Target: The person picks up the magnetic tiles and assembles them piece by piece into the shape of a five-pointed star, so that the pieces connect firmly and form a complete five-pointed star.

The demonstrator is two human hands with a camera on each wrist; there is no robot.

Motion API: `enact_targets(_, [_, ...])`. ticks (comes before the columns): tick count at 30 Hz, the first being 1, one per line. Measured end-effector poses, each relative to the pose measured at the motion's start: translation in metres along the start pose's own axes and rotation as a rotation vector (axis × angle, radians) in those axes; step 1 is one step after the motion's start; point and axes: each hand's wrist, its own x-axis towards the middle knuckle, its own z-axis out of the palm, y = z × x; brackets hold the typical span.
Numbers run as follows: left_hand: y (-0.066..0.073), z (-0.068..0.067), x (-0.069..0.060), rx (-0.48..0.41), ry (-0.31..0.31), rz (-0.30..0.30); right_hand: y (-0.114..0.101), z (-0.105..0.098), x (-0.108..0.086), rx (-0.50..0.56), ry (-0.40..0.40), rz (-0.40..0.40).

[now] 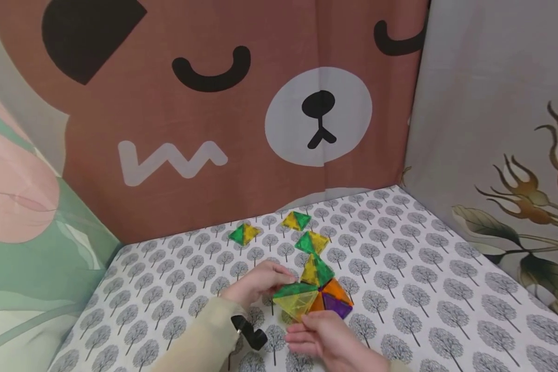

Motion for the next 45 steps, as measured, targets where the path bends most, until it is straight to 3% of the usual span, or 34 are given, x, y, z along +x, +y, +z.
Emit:
enact_targets(17, [-0.008, 0.006, 0.005, 0.021, 0.059, -0.005, 0.001, 0.005, 0.001, 0.179, -0.041, -0.006])
enact_targets(26, [-0.006, 0.006, 0.005, 0.073, 0.082, -0.003, -0.003, 0.007, -0.004, 0.120, -0.076, 0.001])
enact_targets(34, [-0.005, 0.006, 0.005, 0.070, 0.078, 0.014, -0.007, 0.005, -0.010, 0.129, -0.125, 0.068])
enact_targets(45, [-0.006, 0.006, 0.003, 0.139, 0.119, 0.028, -0.001, -0.001, -0.008, 0.147, -0.172, 0.045])
